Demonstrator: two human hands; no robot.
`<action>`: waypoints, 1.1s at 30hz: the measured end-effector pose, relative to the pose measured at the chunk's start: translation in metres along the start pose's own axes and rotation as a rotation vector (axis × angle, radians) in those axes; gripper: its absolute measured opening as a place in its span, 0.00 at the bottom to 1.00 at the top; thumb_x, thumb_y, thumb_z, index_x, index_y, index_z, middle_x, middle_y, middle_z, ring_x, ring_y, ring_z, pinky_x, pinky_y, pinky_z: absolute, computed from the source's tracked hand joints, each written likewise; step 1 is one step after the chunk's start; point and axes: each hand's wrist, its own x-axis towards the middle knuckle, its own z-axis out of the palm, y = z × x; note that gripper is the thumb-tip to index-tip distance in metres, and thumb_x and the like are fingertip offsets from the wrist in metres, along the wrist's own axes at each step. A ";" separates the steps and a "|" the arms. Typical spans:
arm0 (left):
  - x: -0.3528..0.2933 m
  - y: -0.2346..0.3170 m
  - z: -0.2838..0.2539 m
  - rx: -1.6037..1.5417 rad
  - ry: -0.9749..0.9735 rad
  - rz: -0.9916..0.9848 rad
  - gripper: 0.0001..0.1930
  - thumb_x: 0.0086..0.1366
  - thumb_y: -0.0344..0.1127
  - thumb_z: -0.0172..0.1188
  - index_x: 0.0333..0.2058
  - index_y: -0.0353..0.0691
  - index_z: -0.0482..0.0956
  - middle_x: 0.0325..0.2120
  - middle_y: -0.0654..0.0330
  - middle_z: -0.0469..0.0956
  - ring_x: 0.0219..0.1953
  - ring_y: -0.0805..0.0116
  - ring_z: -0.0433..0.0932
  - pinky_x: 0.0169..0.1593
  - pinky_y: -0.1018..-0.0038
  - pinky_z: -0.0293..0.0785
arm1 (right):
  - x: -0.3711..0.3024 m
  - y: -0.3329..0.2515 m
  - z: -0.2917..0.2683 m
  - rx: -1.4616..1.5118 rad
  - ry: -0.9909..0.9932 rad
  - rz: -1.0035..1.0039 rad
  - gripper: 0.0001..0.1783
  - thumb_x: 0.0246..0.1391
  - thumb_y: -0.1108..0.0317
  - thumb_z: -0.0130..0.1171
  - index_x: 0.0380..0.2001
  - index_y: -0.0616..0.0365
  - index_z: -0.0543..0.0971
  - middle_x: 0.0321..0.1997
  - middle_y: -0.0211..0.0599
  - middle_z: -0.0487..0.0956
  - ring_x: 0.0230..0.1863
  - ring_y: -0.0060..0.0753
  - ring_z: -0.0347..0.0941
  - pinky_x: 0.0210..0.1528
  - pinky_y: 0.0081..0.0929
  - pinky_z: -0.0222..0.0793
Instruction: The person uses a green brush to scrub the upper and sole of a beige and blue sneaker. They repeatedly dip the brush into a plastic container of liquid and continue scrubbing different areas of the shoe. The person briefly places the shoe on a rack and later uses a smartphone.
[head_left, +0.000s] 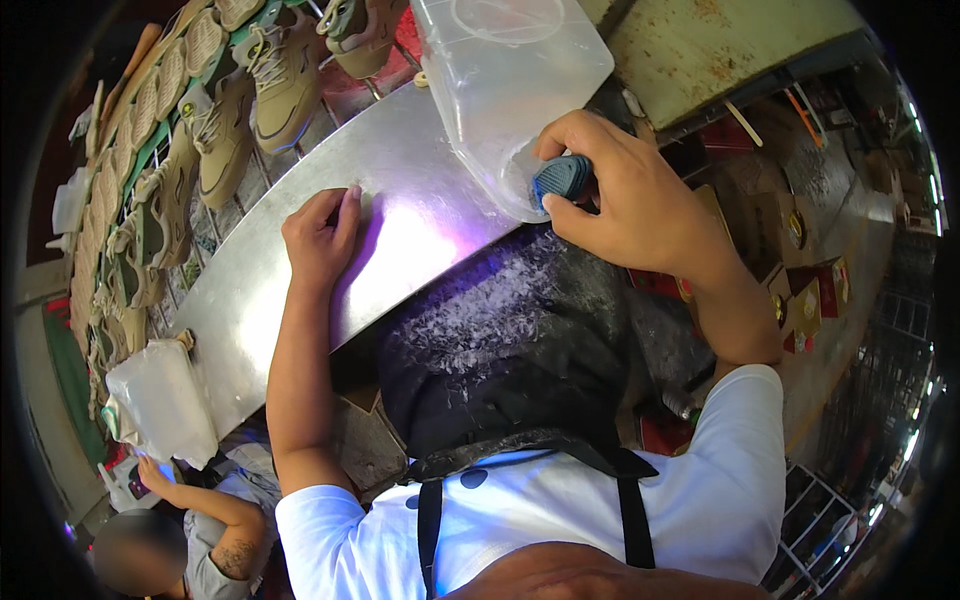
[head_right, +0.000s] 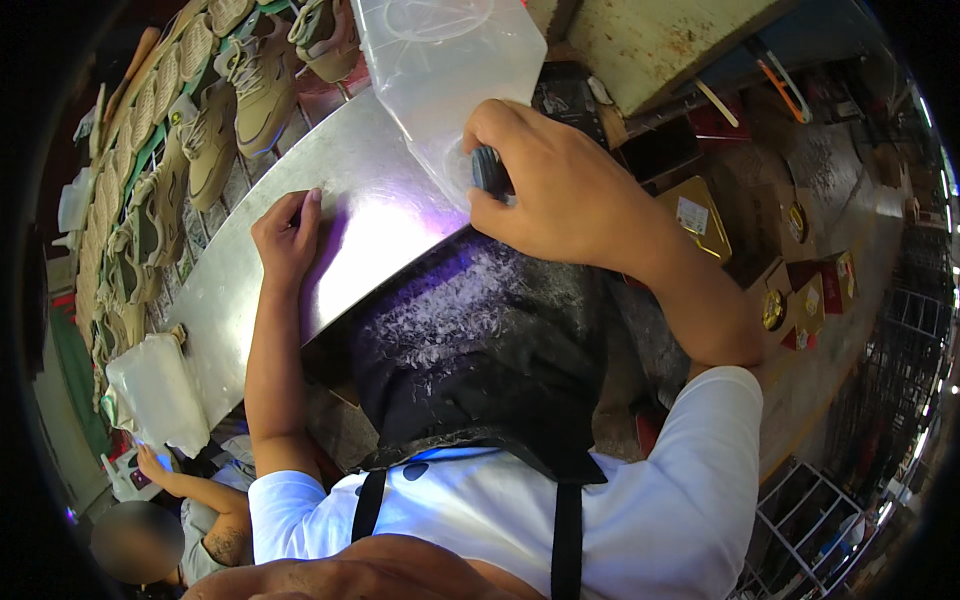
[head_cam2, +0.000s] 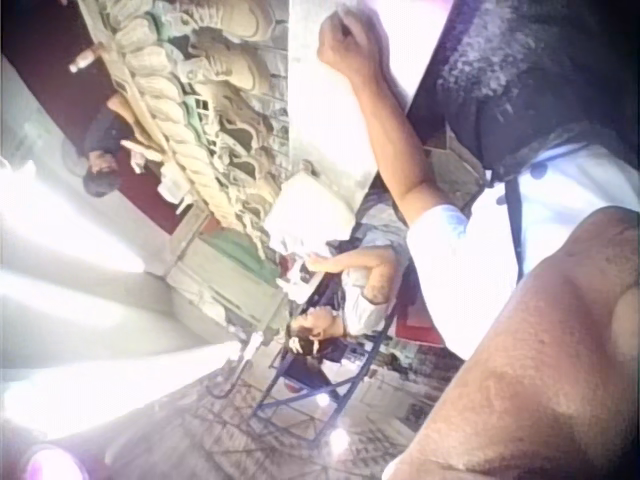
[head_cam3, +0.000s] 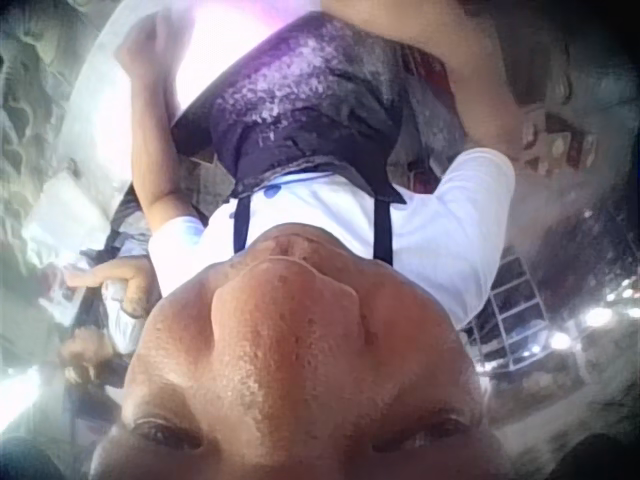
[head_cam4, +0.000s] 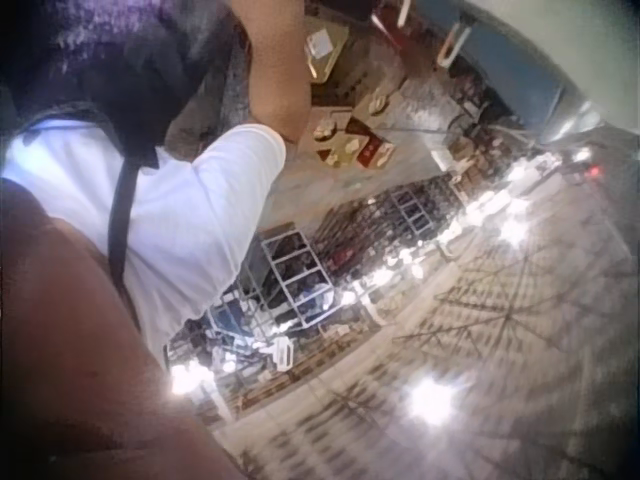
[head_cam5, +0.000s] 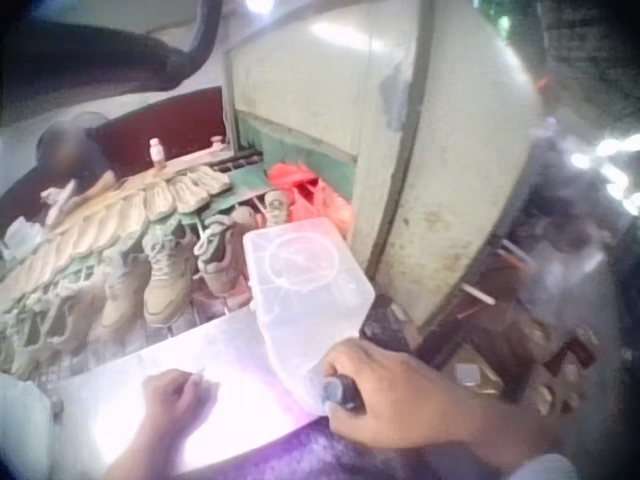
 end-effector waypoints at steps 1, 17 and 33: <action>0.001 0.001 0.000 -0.004 -0.012 -0.014 0.08 0.66 0.33 0.67 0.30 0.34 0.85 0.20 0.55 0.80 0.21 0.67 0.79 0.28 0.74 0.73 | 0.000 -0.004 0.001 0.026 0.006 0.047 0.19 0.52 0.73 0.64 0.46 0.61 0.71 0.42 0.48 0.77 0.38 0.44 0.82 0.38 0.37 0.78; 0.000 -0.005 0.002 0.014 -0.019 -0.096 0.09 0.67 0.34 0.66 0.31 0.33 0.85 0.20 0.55 0.80 0.21 0.69 0.79 0.30 0.74 0.73 | -0.014 0.041 0.025 0.268 0.503 0.086 0.18 0.61 0.71 0.65 0.53 0.64 0.80 0.44 0.38 0.83 0.32 0.20 0.76 0.35 0.19 0.73; 0.001 -0.018 0.005 -0.087 -0.004 -0.220 0.16 0.72 0.39 0.63 0.31 0.31 0.85 0.19 0.64 0.79 0.23 0.80 0.75 0.29 0.80 0.69 | 0.010 0.159 0.033 -0.483 0.232 0.095 0.26 0.65 0.70 0.53 0.65 0.60 0.64 0.59 0.40 0.81 0.69 0.53 0.65 0.67 0.46 0.66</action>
